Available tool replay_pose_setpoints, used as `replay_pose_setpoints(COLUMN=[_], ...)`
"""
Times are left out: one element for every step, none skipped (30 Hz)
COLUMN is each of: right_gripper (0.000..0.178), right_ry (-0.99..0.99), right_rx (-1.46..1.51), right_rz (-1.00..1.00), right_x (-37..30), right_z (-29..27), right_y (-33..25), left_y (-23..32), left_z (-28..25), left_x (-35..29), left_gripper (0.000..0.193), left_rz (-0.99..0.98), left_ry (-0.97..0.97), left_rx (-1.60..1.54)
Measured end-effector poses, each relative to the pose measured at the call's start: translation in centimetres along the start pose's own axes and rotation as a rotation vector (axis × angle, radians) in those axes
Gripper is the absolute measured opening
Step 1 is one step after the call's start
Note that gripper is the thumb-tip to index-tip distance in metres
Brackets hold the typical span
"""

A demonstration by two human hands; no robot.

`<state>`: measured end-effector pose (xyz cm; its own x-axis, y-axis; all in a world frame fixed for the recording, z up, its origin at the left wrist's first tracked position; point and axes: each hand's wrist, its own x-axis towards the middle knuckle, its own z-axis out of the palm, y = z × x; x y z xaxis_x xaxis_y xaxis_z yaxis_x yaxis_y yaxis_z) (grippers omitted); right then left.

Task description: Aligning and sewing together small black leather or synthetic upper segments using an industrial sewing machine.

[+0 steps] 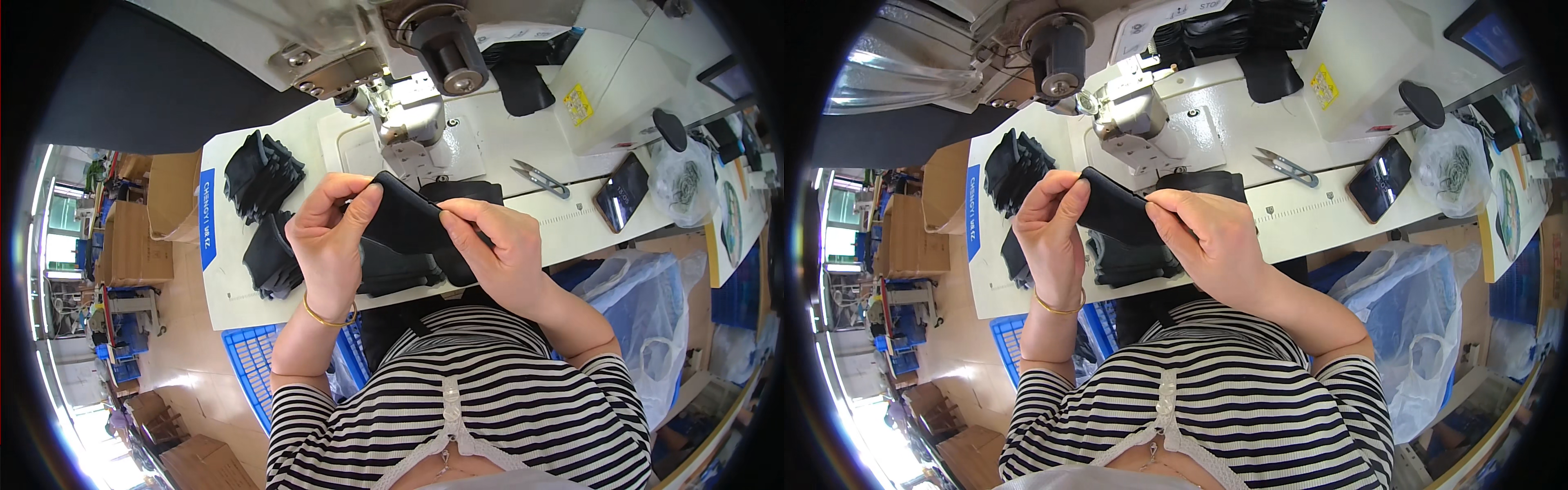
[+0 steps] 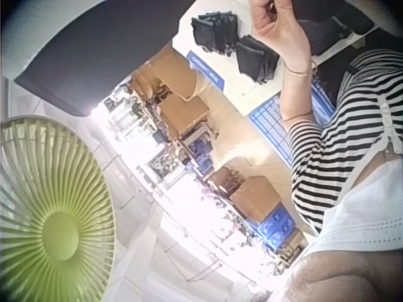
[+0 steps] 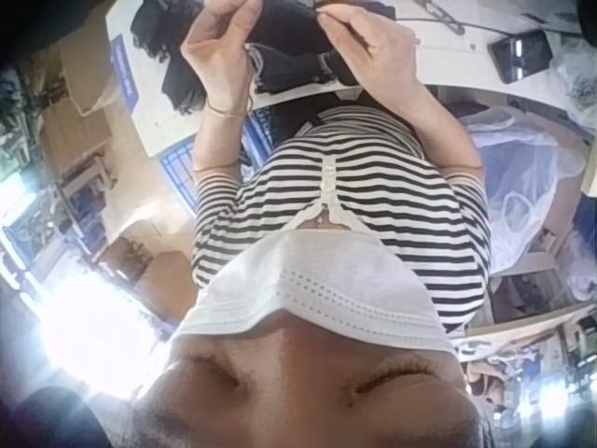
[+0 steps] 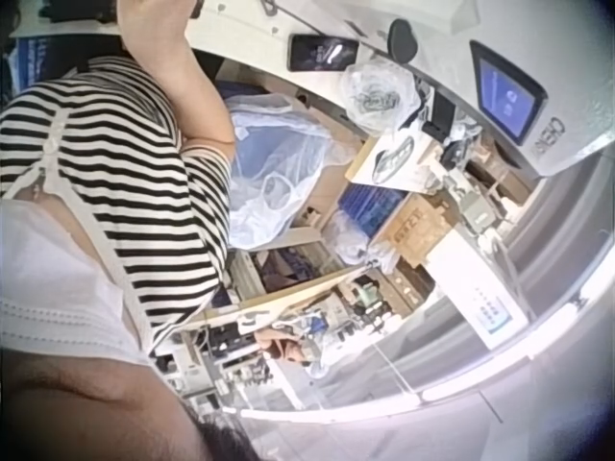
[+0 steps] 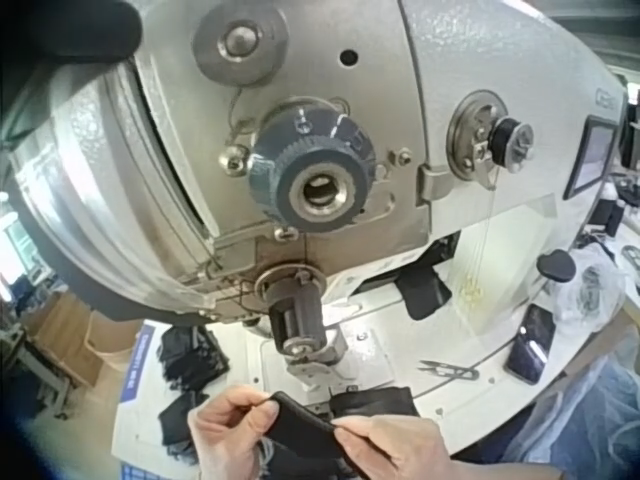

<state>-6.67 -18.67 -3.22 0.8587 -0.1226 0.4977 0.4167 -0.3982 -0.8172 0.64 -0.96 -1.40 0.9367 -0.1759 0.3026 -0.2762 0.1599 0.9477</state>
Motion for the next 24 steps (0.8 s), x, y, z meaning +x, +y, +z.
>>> replay_pose_setpoints(right_gripper=[0.012, 0.010, 0.009, 0.009, 0.008, 0.008, 0.008, 0.009, 0.009, 0.009, 0.011, 0.012, 0.015, 0.015, 0.016, 0.016, 0.017, 0.017, 0.017, 0.018, 0.018, 0.017, 0.017, 0.017], right_ry=[-0.001, 0.000, 0.001, -0.001, 0.013, 0.024, 0.020, -0.005, -0.032, -0.037, -0.060, -0.081, -0.131, -0.133, -0.124, -0.114, -0.108, -0.107, -0.097, -0.088, -0.085, -0.070, -0.056, -0.055], right_rx=[0.001, -0.011, -0.024, -0.025, -0.014, -0.003, -0.003, -0.022, -0.040, -0.040, 0.115, 0.268, 0.308, 0.304, 0.353, 0.402, 0.435, 0.434, 0.447, 0.460, 0.460, 0.475, 0.492, 0.492], right_rz=[-0.002, 0.003, 0.009, 0.007, 0.007, 0.005, -0.001, -0.007, -0.017, -0.030, 0.079, 0.190, 0.266, 0.254, 0.315, 0.377, 0.388, 0.381, 0.375, 0.369, 0.365, 0.377, 0.390, 0.387], right_x=[0.0, 0.1, 0.0, 0.1, 0.1, 0.2, 0.2, 0.3, 0.5, 0.7, 0.7, 0.9, 1.4, 1.8, 2.2, 2.6, 2.9, 3.1, 3.2, 3.4, 3.5, 3.7, 3.8, 3.9], right_z=[0.0, 0.0, 0.0, 0.1, 0.2, 0.3, 0.3, 0.3, 0.2, 0.4, 0.7, 0.8, 0.5, 0.5, 0.6, 0.8, 0.9, 1.0, 1.1, 1.2, 1.1, 1.1, 1.0, 1.0], right_y=[0.0, 0.0, 0.0, 0.0, 0.0, 0.0, 0.0, -0.1, -0.1, 0.1, 0.2, 0.2, 0.2, 0.1, -0.1, -0.2, -0.1, 0.0, 0.1, 0.2, 0.1, 0.1, 0.1, 0.2], left_y=[0.0, 0.0, -0.1, -0.1, -0.2, -0.2, -0.2, -0.1, -0.1, 0.0, 0.1, 0.3, 0.4, 0.5, 0.4, 0.3, 0.1, 0.2, 0.2, 0.3, 0.4, 0.5, 0.6, 0.7], left_z=[0.0, 0.0, 0.1, 0.1, 0.0, -0.1, -0.1, -0.3, -0.5, -0.7, -0.9, -1.1, -1.3, -1.5, -1.7, -1.9, -1.9, -1.8, -1.8, -1.7, -1.7, -1.7, -1.7, -1.6], left_x=[0.1, 0.1, 0.2, 0.2, 0.3, 0.3, 0.4, 0.6, 1.1, 1.6, 2.5, 3.5, 4.5, 5.3, 6.2, 6.8, 7.2, 7.6, 7.8, 8.1, 8.4, 8.8, 9.0, 9.2], left_gripper=[0.008, 0.008, 0.008, 0.008, 0.008, 0.008, 0.008, 0.008, 0.008, 0.008, 0.008, 0.008, 0.008, 0.008, 0.008, 0.009, 0.009, 0.009, 0.009, 0.009, 0.009, 0.008, 0.008, 0.008], left_rz=[0.003, 0.005, 0.011, 0.017, 0.019, 0.017, 0.016, 0.023, 0.006, -0.010, 0.003, -0.107, -0.216, -0.203, -0.288, -0.372, -0.397, -0.391, -0.394, -0.398, -0.395, -0.410, -0.426, -0.424], left_ry=[0.003, 0.005, -0.001, -0.007, -0.005, -0.002, 0.001, 0.006, -0.012, -0.030, -0.022, -0.069, -0.117, -0.114, -0.166, -0.219, -0.207, -0.209, -0.205, -0.200, -0.204, -0.230, -0.256, -0.257], left_rx=[-0.012, -0.012, -0.017, -0.022, -0.023, -0.027, -0.032, -0.034, 0.001, 0.036, 0.034, 0.042, 0.050, 0.047, -0.029, -0.104, -0.118, -0.118, -0.124, -0.129, -0.129, -0.134, -0.139, -0.138])
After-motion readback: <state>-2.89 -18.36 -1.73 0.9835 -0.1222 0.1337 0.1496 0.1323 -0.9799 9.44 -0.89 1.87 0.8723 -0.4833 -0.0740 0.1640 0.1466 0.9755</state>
